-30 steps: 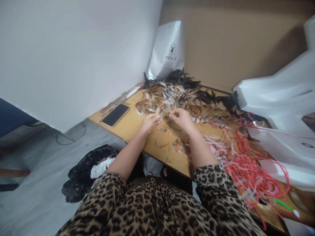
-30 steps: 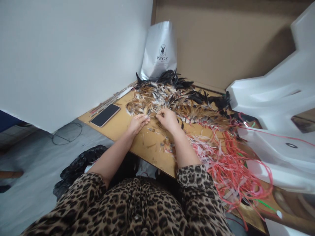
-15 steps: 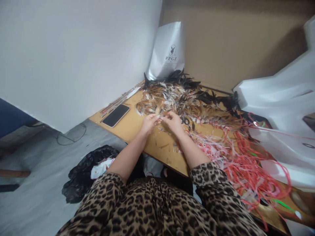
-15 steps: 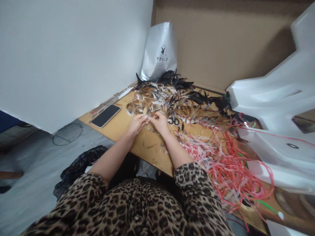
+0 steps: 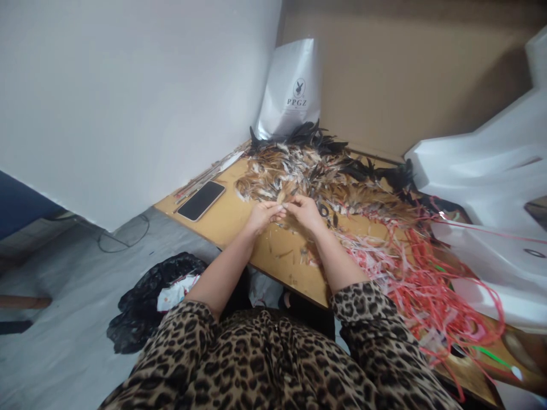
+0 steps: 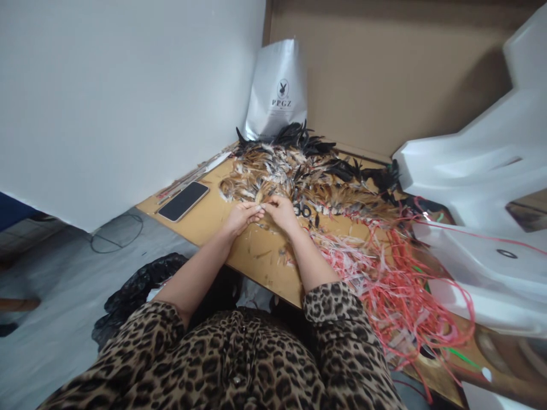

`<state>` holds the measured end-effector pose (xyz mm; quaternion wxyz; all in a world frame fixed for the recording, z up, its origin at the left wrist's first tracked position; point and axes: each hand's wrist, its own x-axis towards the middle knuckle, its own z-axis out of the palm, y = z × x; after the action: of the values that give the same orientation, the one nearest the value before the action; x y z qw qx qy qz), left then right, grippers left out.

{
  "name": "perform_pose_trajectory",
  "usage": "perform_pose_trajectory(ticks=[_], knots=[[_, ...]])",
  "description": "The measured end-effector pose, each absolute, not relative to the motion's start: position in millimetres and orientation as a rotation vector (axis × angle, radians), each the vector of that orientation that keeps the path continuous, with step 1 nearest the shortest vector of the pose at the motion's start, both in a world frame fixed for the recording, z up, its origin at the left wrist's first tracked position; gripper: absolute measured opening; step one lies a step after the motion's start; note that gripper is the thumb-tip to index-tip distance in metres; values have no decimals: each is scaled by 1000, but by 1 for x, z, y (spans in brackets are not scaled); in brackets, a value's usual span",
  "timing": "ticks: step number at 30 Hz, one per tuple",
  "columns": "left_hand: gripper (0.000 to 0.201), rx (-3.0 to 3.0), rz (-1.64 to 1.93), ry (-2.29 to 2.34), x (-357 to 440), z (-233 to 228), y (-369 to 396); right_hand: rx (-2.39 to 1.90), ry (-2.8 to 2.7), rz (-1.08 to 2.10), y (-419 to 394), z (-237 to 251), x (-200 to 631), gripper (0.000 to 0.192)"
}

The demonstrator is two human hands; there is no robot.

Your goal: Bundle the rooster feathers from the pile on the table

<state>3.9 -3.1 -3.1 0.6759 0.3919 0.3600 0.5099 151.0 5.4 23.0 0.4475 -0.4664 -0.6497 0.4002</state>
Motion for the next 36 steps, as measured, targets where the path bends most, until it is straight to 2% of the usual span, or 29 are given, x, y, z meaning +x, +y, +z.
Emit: perform_pose_trajectory(ticks=[5,10,14,18,22,28,36], knots=[[27,968,1098,808,4,-4,-4,-1164,-1668,1030,5,27,155,24],[28,982,1132,843,3,-6,-2,-1208,-1505,1048,10,30,162,29],[27,906,1202,876,1,-7,1,-1315,-1567,778,18,33,186,26],[25,872,1222,888,0,-6,1,-1530,-1966,409,20,36,207,17],[25,857,1250,893,0,-6,1,-1687,-2209,158,17,37,209,20],[25,844,1266,882,0,-8,2,-1855,-2242,21,15,41,216,24],[21,825,1271,876,0,-6,1,-1989,-2286,39,15,43,221,24]])
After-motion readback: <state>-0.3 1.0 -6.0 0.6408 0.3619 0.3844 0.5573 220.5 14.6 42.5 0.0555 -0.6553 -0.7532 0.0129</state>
